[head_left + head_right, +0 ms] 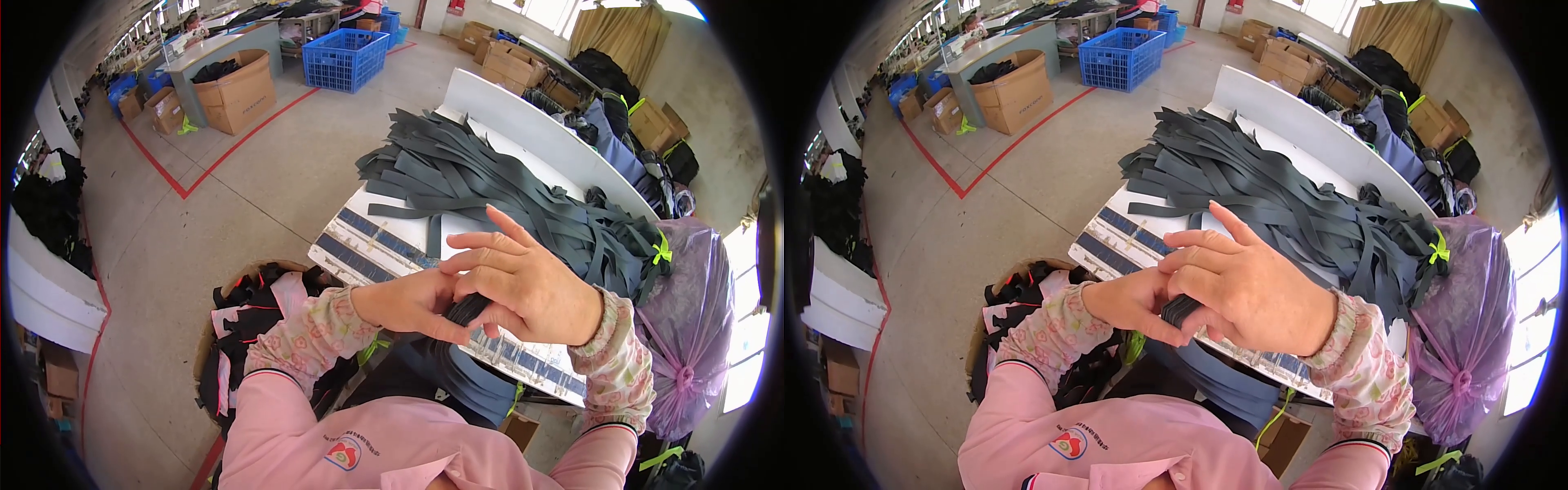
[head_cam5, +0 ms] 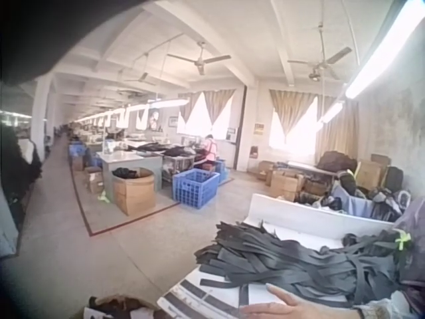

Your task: Sorting, measuring, and looping fabric straps on a manufacturing workbench.

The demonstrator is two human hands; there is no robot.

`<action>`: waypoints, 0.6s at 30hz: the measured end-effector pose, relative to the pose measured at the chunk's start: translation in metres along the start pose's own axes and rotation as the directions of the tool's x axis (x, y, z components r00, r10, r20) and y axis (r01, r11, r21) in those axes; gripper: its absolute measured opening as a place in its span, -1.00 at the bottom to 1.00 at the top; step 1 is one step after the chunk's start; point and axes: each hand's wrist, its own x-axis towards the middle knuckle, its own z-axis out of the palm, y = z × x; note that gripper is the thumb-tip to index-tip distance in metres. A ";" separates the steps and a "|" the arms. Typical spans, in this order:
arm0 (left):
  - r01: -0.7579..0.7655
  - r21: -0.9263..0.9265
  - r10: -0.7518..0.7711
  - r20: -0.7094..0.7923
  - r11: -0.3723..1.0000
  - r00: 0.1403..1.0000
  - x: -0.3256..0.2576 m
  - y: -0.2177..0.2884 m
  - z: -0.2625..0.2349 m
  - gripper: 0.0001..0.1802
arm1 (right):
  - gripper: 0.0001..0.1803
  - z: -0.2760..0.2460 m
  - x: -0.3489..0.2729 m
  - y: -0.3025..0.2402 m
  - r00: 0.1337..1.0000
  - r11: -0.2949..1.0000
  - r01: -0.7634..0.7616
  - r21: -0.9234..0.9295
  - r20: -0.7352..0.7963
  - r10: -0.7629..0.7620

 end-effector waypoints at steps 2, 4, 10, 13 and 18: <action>-0.025 0.018 0.026 -0.084 1.000 0.996 -0.001 -0.006 0.001 -0.55 | -0.59 -0.002 0.002 0.003 0.999 0.999 0.011 -0.053 -0.045 -0.014; -0.197 0.074 0.209 -0.248 0.978 0.946 0.003 -0.022 0.012 -0.65 | -0.62 -0.005 0.004 0.006 0.996 0.993 -0.002 -0.120 -0.090 -0.009; -0.308 0.191 0.362 -0.493 0.932 0.791 0.043 -0.008 0.030 -0.81 | -0.48 0.009 -0.021 0.016 0.865 0.708 -0.117 0.697 -0.278 0.417; -0.448 0.199 0.489 -0.416 0.872 0.767 0.076 0.030 0.030 -0.74 | -0.02 0.032 -0.054 0.015 0.877 0.302 0.110 0.947 -0.235 0.419; -0.512 0.034 0.513 -0.086 0.858 0.854 0.158 0.112 0.053 -0.72 | 0.00 0.037 -0.094 -0.036 0.594 0.526 -0.190 0.829 -0.329 0.734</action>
